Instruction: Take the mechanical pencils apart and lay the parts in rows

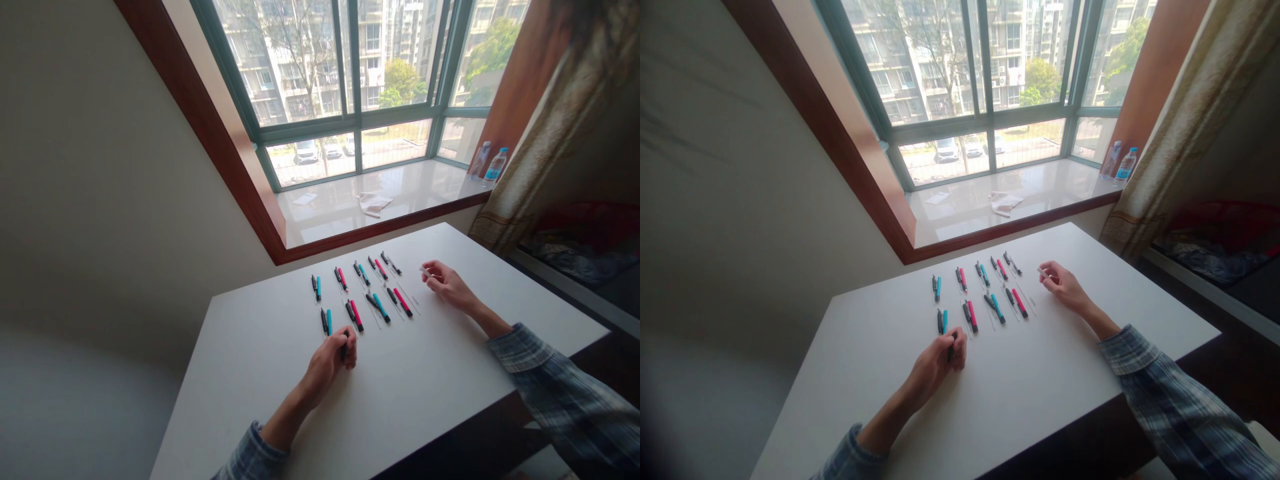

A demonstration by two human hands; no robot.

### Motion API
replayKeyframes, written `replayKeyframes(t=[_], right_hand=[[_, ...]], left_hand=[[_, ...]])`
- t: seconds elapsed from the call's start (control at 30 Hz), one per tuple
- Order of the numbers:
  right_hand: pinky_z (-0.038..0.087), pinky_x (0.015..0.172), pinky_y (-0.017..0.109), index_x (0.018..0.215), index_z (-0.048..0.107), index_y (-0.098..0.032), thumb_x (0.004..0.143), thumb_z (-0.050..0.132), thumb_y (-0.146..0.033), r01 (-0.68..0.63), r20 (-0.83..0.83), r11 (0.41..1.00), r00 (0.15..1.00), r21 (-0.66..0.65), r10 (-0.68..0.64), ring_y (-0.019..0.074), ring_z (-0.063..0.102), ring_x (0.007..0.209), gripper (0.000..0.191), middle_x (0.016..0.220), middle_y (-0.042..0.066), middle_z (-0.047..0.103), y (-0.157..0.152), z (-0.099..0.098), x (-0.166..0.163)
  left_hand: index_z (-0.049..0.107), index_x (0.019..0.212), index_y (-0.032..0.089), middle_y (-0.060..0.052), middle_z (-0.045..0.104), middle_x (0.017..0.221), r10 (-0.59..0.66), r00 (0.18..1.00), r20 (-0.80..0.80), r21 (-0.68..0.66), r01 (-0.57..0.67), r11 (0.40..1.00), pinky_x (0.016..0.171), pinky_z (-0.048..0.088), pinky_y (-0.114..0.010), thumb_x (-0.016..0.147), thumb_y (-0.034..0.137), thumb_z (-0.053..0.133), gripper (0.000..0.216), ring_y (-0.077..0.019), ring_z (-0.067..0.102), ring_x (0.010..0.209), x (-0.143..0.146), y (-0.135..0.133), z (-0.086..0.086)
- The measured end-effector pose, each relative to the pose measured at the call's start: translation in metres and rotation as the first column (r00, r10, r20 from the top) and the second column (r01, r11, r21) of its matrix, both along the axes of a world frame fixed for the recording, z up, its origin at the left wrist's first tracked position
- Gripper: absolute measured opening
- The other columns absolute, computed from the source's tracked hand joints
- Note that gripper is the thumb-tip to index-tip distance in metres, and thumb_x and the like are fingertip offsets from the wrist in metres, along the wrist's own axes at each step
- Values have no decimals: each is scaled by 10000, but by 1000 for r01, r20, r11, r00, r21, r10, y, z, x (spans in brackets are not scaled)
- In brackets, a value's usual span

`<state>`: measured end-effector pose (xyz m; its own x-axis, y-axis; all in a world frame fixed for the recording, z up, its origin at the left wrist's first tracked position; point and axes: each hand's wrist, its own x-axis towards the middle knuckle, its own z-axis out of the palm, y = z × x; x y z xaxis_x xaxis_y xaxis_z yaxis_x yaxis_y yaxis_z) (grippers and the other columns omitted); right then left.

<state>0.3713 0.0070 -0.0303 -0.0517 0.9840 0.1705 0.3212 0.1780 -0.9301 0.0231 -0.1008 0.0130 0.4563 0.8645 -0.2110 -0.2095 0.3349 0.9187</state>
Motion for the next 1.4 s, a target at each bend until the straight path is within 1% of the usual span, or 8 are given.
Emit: replayKeyframes(t=[0.1, 0.23, 0.43, 0.67, 0.97, 1.1, 1.27, 1.4], right_hand=[[478, 611, 264, 1104, 657, -182, 882, 697, -468, -24, 29, 998, 999, 53, 23, 147, 577, 701, 365, 935, 56, 669, -15, 16, -16], [395, 511, 228, 1148, 670, -198, 907, 715, -486, -184, 72, 982, 981, 30, 182, 79, 439, 547, 378, 842, 1, 628, -58, 39, -57], [484, 577, 217, 1313, 630, -277, 811, 859, -371, -514, 241, 851, 844, 110, 478, 98, 584, 662, 560, 1011, 3, 703, -115, 58, -119], [505, 607, 238, 1292, 596, -259, 801, 877, -268, -503, 388, 833, 833, 232, 395, 120, 659, 684, 566, 1027, -2, 728, -120, 63, -133], [528, 618, 205, 1275, 606, -252, 865, 789, -221, -409, 344, 850, 892, 332, 294, 109, 691, 657, 450, 898, -27, 731, -121, 58, -141], [528, 606, 197, 1311, 608, -262, 833, 822, -259, -415, 349, 859, 886, 301, 305, 111, 693, 647, 524, 886, -28, 740, -118, 61, -139], [491, 597, 194, 1209, 649, -249, 880, 767, -231, -430, 393, 844, 871, 320, 295, 113, 707, 674, 350, 884, -17, 754, -113, 63, -132], [465, 585, 211, 1241, 622, -254, 815, 854, -303, -468, 461, 833, 833, 295, 305, 127, 697, 672, 488, 895, -14, 747, -113, 67, -131]], left_hand=[[548, 842, 176, 34, 401, 707, 18, 999, 37, -16, -18, 1000, 635, 331, -273, 927, 429, 562, 267, -134, 324, 653, -1, 0, 1], [647, 946, 147, 36, 433, 713, 22, 994, -109, 55, -16, 998, 632, 307, -262, 915, 504, 671, 359, -118, 338, 649, -3, 1, 1], [704, 833, 128, 23, 478, 691, 15, 985, -174, 115, 5, 993, 609, 271, -263, 859, 496, 757, 372, -110, 337, 639, -4, 2, 2], [708, 759, 131, 21, 468, 660, 66, 986, -151, 127, -47, 991, 612, 285, -269, 834, 506, 781, 390, -114, 348, 634, -5, -1, 8], [796, 901, 115, -12, 536, 696, 36, 994, -106, 95, -26, 995, 600, 273, -268, 836, 545, 771, 436, -107, 345, 618, -2, -4, 7], [802, 939, 121, -21, 565, 718, 35, 993, -116, 100, -23, 995, 610, 283, -269, 813, 555, 792, 451, -108, 361, 624, -2, -5, 4], [796, 910, 121, 6, 517, 649, 3, 994, -109, 78, 6, 997, 588, 235, -269, 807, 542, 803, 434, -102, 321, 601, 0, -6, -2], [783, 880, 128, 7, 524, 670, 7, 994, -109, 67, 0, 998, 590, 241, -270, 811, 528, 805, 407, -96, 318, 595, 2, -7, -2]])
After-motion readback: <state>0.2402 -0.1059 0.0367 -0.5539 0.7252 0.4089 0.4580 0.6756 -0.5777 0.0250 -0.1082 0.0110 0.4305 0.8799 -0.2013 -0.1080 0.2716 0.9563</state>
